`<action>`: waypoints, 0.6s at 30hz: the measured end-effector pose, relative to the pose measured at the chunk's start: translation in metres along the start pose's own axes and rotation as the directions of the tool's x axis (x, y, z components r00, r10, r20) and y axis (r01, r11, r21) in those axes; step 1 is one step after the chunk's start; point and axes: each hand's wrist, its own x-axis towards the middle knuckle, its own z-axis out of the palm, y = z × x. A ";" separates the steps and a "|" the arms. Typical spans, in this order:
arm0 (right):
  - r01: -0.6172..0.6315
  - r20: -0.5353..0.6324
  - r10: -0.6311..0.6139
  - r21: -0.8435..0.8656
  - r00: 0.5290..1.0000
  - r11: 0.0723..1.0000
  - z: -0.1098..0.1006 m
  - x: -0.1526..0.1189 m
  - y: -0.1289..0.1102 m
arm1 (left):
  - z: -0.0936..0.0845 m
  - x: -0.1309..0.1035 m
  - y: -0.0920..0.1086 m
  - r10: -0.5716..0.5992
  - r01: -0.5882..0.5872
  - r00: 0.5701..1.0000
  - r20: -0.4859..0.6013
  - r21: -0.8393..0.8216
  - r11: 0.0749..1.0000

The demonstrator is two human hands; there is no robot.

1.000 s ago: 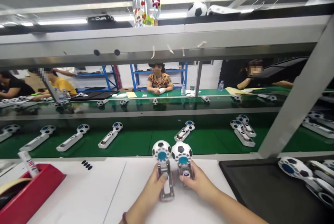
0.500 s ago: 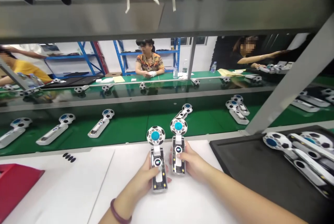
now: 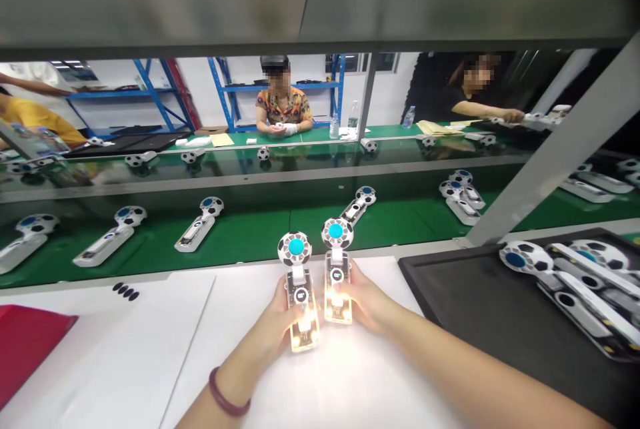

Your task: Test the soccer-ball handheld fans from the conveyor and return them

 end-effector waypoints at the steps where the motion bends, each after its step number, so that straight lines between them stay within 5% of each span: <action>1: -0.004 -0.020 0.004 0.006 1.000 1.000 0.001 0.000 -0.001 | -0.001 0.000 -0.001 0.002 -0.002 1.000 -0.007 -0.005 1.000; 18: -0.053 -0.020 0.053 -0.009 0.998 0.999 -0.001 -0.001 0.001 | 0.000 0.002 0.000 -0.027 0.026 0.999 -0.025 -0.041 0.999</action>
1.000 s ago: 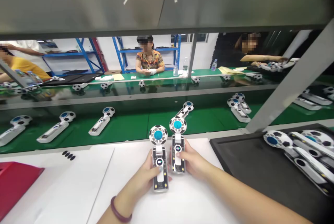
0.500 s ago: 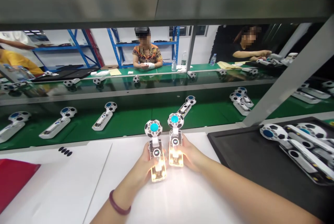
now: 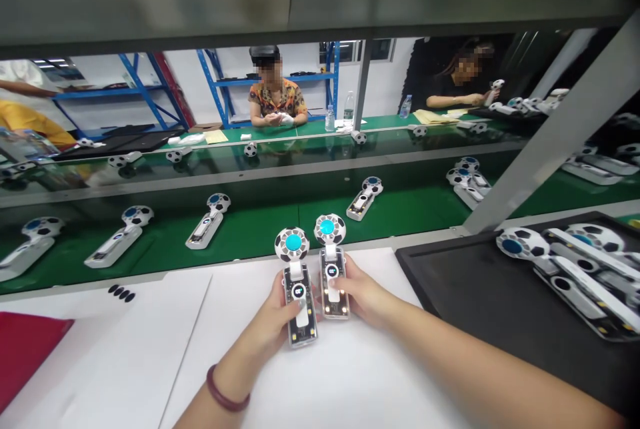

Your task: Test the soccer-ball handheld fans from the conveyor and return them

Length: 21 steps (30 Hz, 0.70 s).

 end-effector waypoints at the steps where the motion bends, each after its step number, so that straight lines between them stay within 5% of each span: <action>1: 0.002 -0.005 -0.002 0.001 1.000 1.000 0.000 0.000 0.000 | 0.000 0.000 0.000 0.002 -0.002 1.000 -0.006 -0.006 1.000; 21: 0.032 -0.026 -0.033 -0.021 0.999 0.999 0.002 -0.001 0.003 | -0.007 0.002 -0.006 0.048 -0.049 0.997 0.064 0.018 0.999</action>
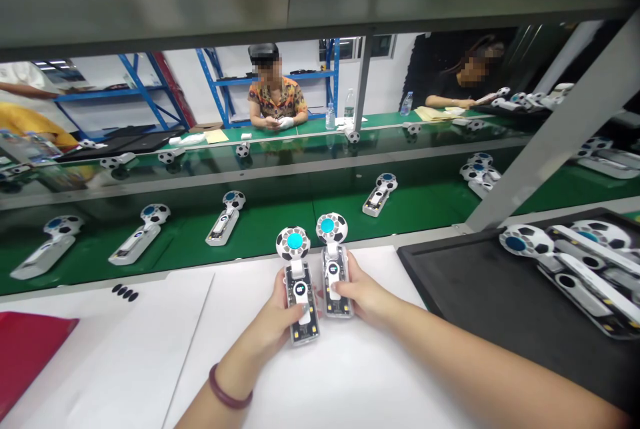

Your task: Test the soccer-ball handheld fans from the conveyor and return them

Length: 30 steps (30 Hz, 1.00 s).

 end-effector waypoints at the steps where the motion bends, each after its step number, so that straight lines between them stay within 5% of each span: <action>1: -0.001 -0.003 0.001 0.001 1.000 1.000 0.000 0.000 0.000 | 0.000 0.000 -0.001 0.001 -0.001 1.000 0.001 0.001 1.000; 15: 0.041 0.166 -0.034 -0.044 0.986 0.998 -0.009 0.001 0.011 | 0.004 -0.002 0.001 0.022 -0.022 1.000 -0.022 -0.013 1.000; 30: 0.067 0.160 -0.067 0.005 0.985 0.998 -0.003 -0.014 -0.017 | 0.018 -0.010 0.011 0.059 -0.059 0.996 -0.069 -0.006 0.998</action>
